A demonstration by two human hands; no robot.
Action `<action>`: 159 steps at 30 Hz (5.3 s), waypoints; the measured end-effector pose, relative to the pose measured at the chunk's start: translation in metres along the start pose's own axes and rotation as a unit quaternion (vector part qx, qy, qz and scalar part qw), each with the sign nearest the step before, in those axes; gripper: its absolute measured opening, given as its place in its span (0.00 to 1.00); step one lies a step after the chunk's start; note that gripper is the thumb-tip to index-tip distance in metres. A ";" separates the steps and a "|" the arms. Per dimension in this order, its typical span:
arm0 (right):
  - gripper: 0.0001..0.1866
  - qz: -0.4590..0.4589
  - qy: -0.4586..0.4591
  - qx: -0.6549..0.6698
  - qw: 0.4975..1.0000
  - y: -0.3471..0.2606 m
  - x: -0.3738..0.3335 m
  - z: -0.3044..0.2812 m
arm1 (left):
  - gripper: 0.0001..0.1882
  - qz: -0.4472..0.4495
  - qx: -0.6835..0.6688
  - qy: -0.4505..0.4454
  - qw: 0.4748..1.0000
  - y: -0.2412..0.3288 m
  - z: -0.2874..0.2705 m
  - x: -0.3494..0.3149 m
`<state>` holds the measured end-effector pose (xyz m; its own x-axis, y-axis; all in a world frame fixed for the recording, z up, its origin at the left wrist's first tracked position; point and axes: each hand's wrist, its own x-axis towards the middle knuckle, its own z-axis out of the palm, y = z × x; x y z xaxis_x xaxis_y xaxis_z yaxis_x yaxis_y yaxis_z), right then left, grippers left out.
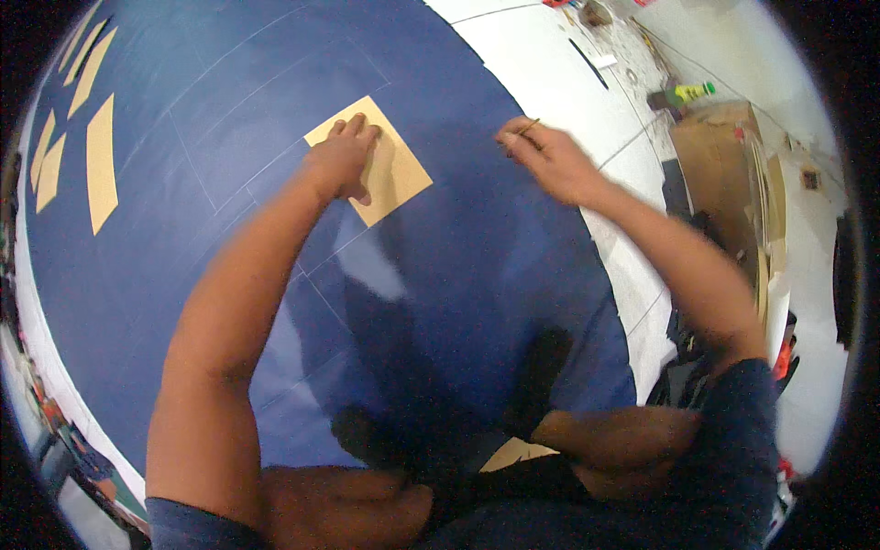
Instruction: The person uses a pencil to trace the outline of yellow paper templates onto a large blue fabric sheet while sitting on the floor. They handle several different templates one at a time, positioning them on the fabric and drawing around the edges before moving to the next template.
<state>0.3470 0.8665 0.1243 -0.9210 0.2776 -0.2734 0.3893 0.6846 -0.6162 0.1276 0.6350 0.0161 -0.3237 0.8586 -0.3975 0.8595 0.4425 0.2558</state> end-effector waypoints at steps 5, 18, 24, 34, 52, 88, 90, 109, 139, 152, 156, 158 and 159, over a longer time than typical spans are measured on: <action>0.18 -0.075 -0.040 -0.071 0.994 -0.005 -0.027 -0.068 | 0.55 -0.015 -0.038 0.041 0.998 -0.021 0.001 -0.027; 0.14 -0.178 0.139 -0.146 0.963 0.092 0.030 0.111 | 0.37 -0.051 -0.086 0.208 0.973 0.070 0.037 0.012; 0.15 -0.146 0.126 -0.132 0.972 0.105 0.053 0.091 | 0.29 -0.086 -0.113 0.316 0.938 0.044 0.036 0.032; 0.16 -0.148 0.087 -0.171 0.970 0.103 0.057 0.089 | 0.26 -0.112 -0.097 0.363 0.920 0.032 0.047 0.032; 0.15 -0.139 0.061 -0.186 0.971 0.100 0.057 0.087 | 0.29 -0.097 -0.111 0.332 0.932 0.034 0.043 0.030; 0.16 -0.163 0.080 -0.177 0.967 0.103 0.058 0.089 | 0.28 -0.090 -0.089 0.341 0.932 0.032 0.044 0.030; 0.15 -0.167 0.086 -0.175 0.967 0.105 0.058 0.089 | 0.28 -0.088 -0.099 0.337 0.932 0.033 0.045 0.029; 0.16 -0.158 0.074 -0.144 0.974 0.097 0.058 0.085 | 0.42 -0.037 0.008 0.080 0.996 0.060 -0.009 0.066; 0.15 -0.173 -0.010 0.147 0.974 0.021 0.227 0.067 | 0.61 -0.151 -0.055 0.047 0.986 0.092 -0.017 0.084; 0.13 -0.190 0.057 0.047 0.979 0.043 0.223 0.053 | 0.65 -0.152 -0.081 0.052 0.984 0.095 -0.023 0.087; 0.12 -0.149 0.073 0.041 0.985 0.052 0.218 0.036 | 0.66 -0.159 -0.075 0.061 0.983 0.097 -0.025 0.088; 0.12 -0.147 0.085 0.036 0.985 0.054 0.216 0.033 | 0.67 -0.160 -0.071 0.071 0.982 0.098 -0.024 0.089; 0.12 -0.146 0.091 0.031 0.985 0.054 0.216 0.033 | 0.67 -0.159 -0.067 0.081 0.982 0.099 -0.024 0.090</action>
<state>0.1698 0.9409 0.0076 -0.9791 0.1957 0.0558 0.1030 0.7129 -0.6937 0.1741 0.7618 0.0269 -0.6354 0.6962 -0.3341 0.6478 0.7161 0.2600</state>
